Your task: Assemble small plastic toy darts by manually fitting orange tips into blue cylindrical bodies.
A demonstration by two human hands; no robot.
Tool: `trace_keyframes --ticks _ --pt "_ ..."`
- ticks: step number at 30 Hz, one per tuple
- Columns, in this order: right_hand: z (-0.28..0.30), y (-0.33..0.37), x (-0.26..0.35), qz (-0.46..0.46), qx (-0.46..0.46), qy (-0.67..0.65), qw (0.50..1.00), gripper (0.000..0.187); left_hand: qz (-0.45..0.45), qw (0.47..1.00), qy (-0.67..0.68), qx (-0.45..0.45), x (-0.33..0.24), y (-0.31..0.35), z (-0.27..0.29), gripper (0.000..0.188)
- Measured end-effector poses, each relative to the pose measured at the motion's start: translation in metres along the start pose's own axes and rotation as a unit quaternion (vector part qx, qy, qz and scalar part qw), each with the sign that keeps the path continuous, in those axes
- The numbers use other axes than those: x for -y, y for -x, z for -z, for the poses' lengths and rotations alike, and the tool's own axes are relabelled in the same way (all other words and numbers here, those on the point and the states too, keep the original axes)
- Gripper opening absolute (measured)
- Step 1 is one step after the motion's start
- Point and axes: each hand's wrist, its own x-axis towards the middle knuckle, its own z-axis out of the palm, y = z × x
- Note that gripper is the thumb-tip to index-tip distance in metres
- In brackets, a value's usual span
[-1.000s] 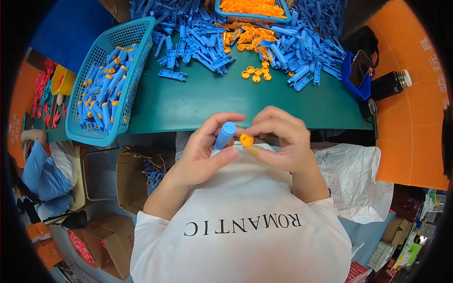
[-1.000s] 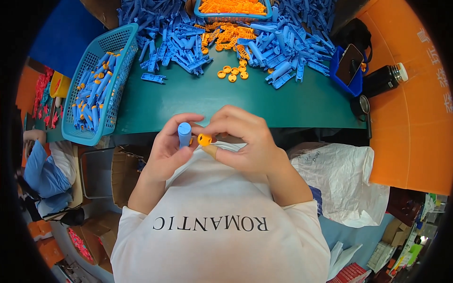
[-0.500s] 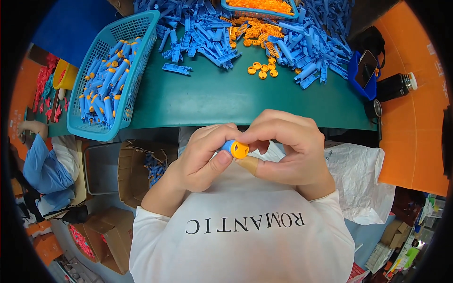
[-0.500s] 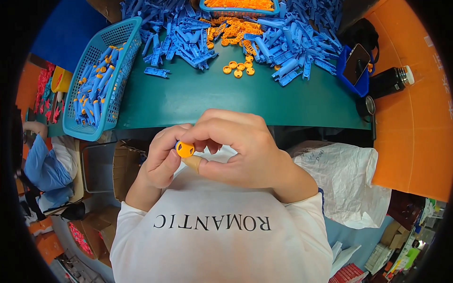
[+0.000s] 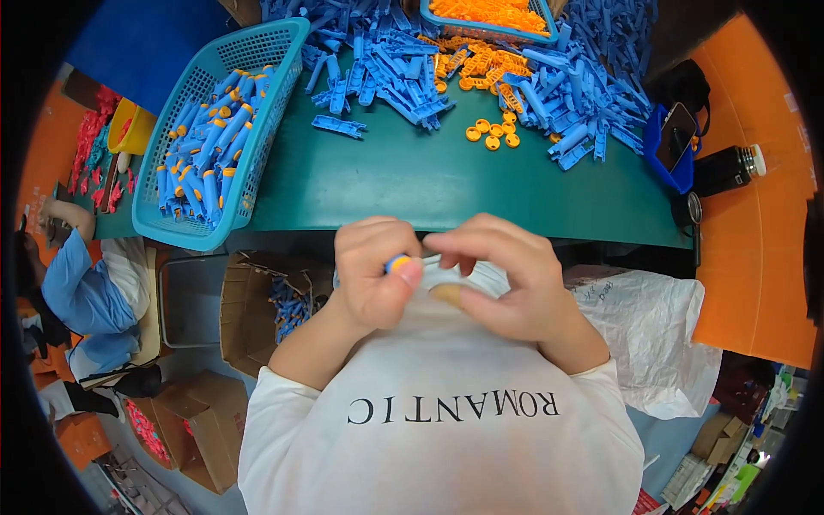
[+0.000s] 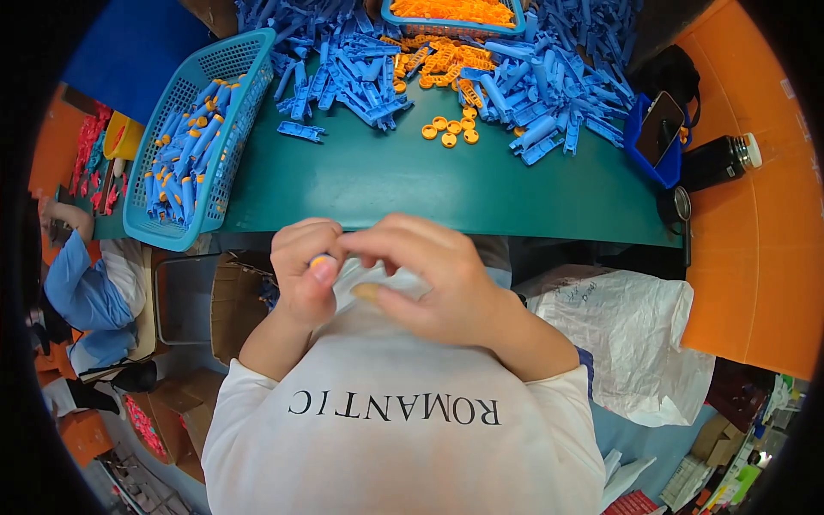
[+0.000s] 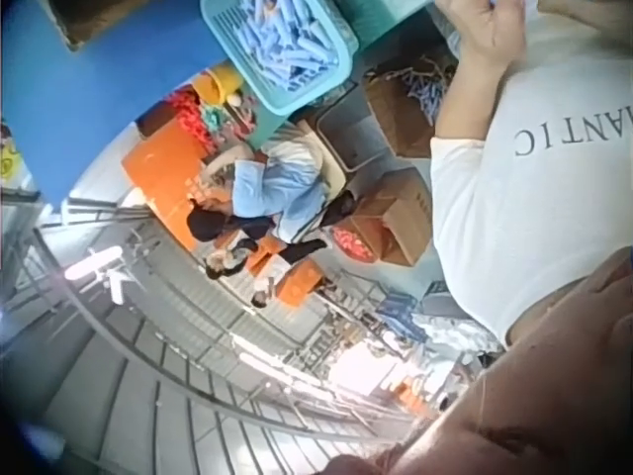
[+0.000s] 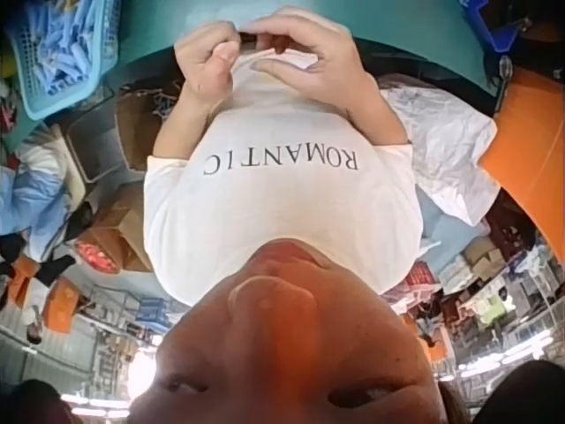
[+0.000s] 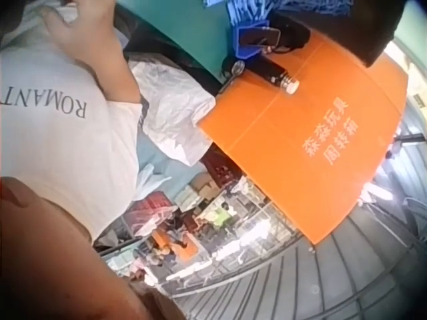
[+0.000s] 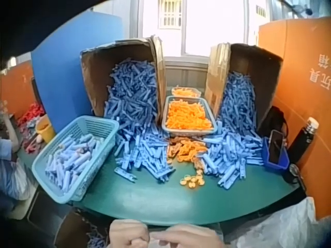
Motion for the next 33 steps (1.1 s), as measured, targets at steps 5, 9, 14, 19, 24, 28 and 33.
trace_keyframes --ticks 5,9,14,19,24,28,33 --pt "0.019 0.016 -0.043 -0.119 -0.038 -0.037 0.991 0.033 -0.007 0.981 -0.137 -0.136 0.007 -0.007 0.05 0.042" --pt "0.035 0.022 -0.063 -0.148 -0.062 0.025 0.987 0.024 0.128 0.798 -0.544 -0.224 0.01 -0.047 0.127 0.049" --pt "0.027 0.018 -0.081 -0.183 -0.079 0.049 0.979 0.015 -0.057 0.868 -0.488 -0.073 0.039 -0.058 0.098 0.037" --pt "0.02 0.018 -0.087 -0.18 -0.01 0.064 0.982 0.013 0.079 0.879 -0.468 0.048 0.084 -0.046 0.051 0.028" --pt "0.034 0.021 -0.093 -0.211 -0.073 0.088 0.971 0.012 0.074 0.909 -0.411 0.014 0.07 -0.02 0.028 0.018" --pt "0.04 0.004 -0.104 -0.175 -0.167 0.187 0.952 0.009 0.066 0.942 -0.325 0.058 0.049 0.005 0.015 0.015" --pt "0.04 -0.031 -0.121 -0.053 -0.113 0.334 0.934 0.016 0.012 0.974 -0.197 0.116 0.062 0.002 0.003 0.027"
